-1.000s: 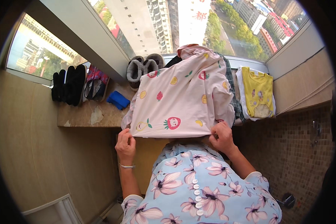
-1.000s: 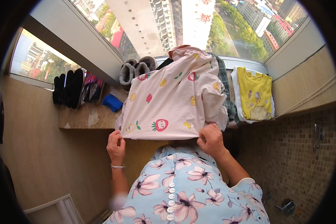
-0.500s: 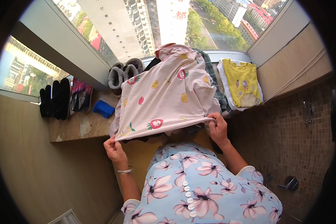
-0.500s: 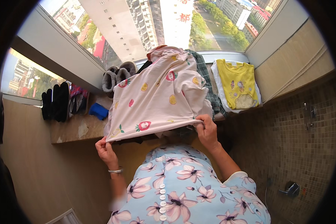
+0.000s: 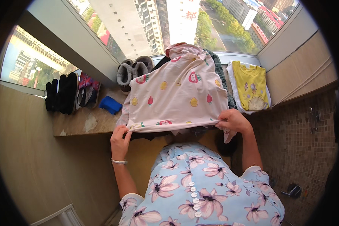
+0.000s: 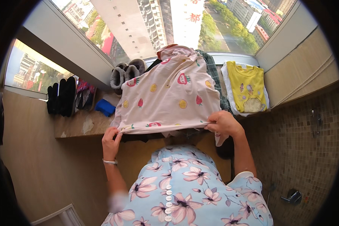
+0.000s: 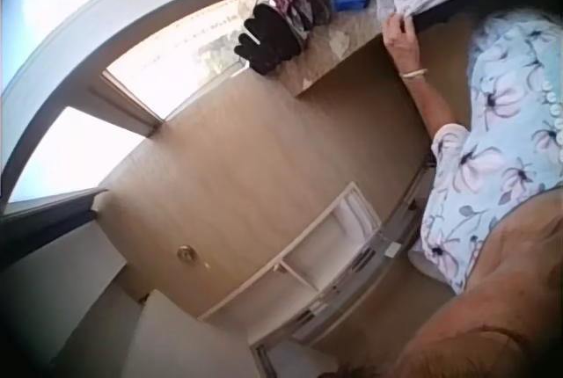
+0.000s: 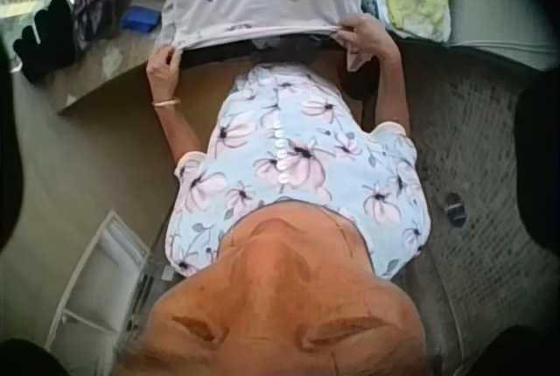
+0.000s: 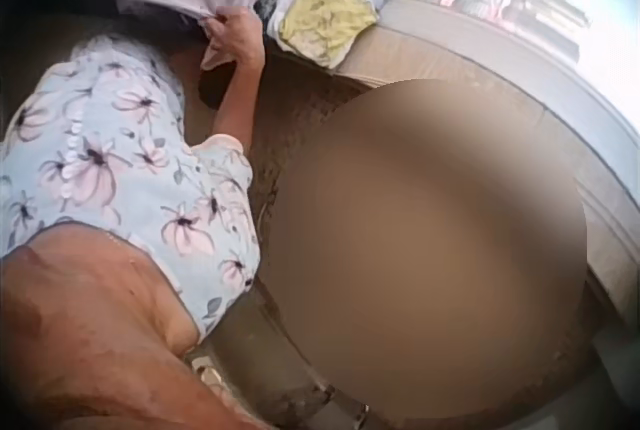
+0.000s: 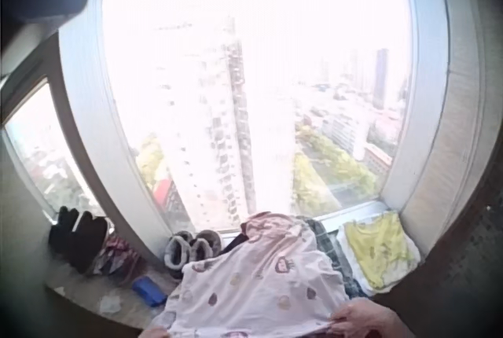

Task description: The person folds several pieces of clothing on a windowsill, including a yellow shirt, a patterned pink shirt, and striped pants. Each item is smoothed, folded, and stacked neatly on the ledge.

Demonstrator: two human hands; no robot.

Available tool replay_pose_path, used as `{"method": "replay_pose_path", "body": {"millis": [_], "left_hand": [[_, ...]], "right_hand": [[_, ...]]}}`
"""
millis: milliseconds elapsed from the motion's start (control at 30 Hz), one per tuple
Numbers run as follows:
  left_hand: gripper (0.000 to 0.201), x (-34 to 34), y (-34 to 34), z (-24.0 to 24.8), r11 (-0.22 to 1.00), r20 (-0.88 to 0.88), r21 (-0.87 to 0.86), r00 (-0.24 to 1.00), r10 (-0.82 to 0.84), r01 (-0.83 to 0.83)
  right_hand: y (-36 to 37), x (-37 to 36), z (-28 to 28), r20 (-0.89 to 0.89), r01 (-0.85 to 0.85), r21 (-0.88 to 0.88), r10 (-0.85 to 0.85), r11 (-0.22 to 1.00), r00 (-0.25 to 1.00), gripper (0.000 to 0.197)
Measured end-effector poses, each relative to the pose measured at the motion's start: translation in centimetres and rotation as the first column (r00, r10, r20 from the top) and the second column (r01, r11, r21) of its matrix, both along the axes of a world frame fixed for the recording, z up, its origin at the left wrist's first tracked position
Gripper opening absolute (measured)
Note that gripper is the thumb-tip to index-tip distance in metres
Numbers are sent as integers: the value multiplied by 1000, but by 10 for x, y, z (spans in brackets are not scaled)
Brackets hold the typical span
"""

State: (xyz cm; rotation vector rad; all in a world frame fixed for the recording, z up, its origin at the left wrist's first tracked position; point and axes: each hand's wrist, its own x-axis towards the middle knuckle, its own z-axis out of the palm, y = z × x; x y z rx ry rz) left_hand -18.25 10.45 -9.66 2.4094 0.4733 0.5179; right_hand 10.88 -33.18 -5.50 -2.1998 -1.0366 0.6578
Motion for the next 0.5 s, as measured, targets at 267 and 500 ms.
{"method": "replay_pose_path", "body": {"millis": [267, 500], "left_hand": [[15, 62, 33, -13, 999, -99, 2, 994, 44, -44], [20, 85, 17, -58, 955, 38, 125, 963, 265, -268]], "right_hand": [[45, 69, -9, -4, 196, 8, -196, 981, 981, 36], [77, 34, -13, 576, 334, 197, -385, 922, 722, 18]]}}
